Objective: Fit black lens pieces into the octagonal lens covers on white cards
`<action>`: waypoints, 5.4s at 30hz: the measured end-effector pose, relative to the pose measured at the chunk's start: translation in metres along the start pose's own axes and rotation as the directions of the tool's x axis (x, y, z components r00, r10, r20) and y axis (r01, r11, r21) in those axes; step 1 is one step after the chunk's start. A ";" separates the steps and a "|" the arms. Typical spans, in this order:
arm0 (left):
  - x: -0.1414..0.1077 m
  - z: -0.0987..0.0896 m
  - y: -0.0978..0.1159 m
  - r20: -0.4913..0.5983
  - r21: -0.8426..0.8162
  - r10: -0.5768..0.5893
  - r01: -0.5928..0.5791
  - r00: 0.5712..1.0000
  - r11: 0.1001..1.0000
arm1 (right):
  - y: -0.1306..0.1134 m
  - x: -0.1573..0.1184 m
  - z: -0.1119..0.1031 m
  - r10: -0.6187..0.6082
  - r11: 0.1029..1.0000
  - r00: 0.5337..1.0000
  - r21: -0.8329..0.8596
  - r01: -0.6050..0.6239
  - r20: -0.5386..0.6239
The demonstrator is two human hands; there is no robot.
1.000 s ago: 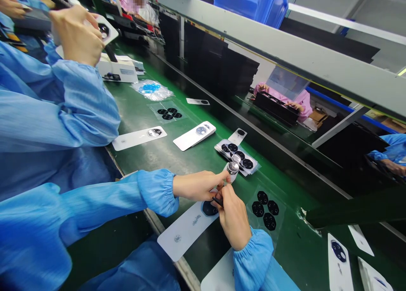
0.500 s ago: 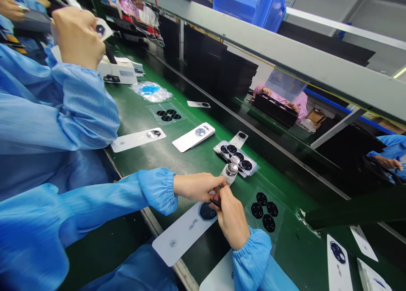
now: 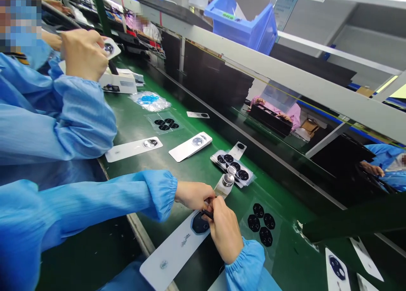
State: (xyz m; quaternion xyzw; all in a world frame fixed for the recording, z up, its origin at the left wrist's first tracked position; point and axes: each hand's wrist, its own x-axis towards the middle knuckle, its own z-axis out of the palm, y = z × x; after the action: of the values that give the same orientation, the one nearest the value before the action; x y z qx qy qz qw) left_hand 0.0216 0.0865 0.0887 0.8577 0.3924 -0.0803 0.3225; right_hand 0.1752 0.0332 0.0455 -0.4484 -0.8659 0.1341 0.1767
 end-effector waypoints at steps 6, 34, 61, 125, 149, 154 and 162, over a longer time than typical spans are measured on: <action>-0.008 0.010 0.003 -0.093 0.059 0.006 -0.001 0.996 0.998 | -0.004 -0.003 0.005 0.039 0.999 0.998 0.000 -0.039 -0.050; -0.011 0.013 0.010 -0.163 0.180 0.111 -0.081 0.980 0.980 | -0.011 -0.005 0.000 0.045 0.999 0.997 0.008 -0.045 -0.067; -0.017 0.004 -0.014 -0.239 -0.094 0.056 -0.080 0.969 0.992 | 0.004 0.003 -0.023 0.128 0.967 0.990 0.231 -0.110 -0.061; -0.045 0.030 -0.029 -0.536 -0.610 0.047 -0.425 0.843 0.668 | -0.004 -0.012 -0.024 0.411 0.672 0.798 0.738 0.061 -0.440; -0.031 0.049 -0.026 -0.527 -0.690 -0.037 -0.403 0.849 0.602 | -0.011 0.003 -0.049 0.046 0.956 0.976 0.293 0.018 -0.210; -0.036 0.049 -0.021 -0.590 -0.582 -0.054 -0.378 0.806 0.720 | -0.012 0.001 -0.031 -0.011 0.991 0.979 0.131 0.039 -0.206; -0.041 0.047 -0.009 -0.657 -0.455 -0.074 -0.317 0.750 0.832 | -0.017 0.004 -0.032 -0.024 1.000 0.986 -0.022 0.020 -0.165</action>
State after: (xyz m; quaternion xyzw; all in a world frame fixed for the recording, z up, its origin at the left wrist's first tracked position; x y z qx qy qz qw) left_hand -0.0078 0.0360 0.0634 0.7290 0.4261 0.3581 0.3985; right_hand 0.1743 0.0294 0.0818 -0.4503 -0.8544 0.0856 0.2449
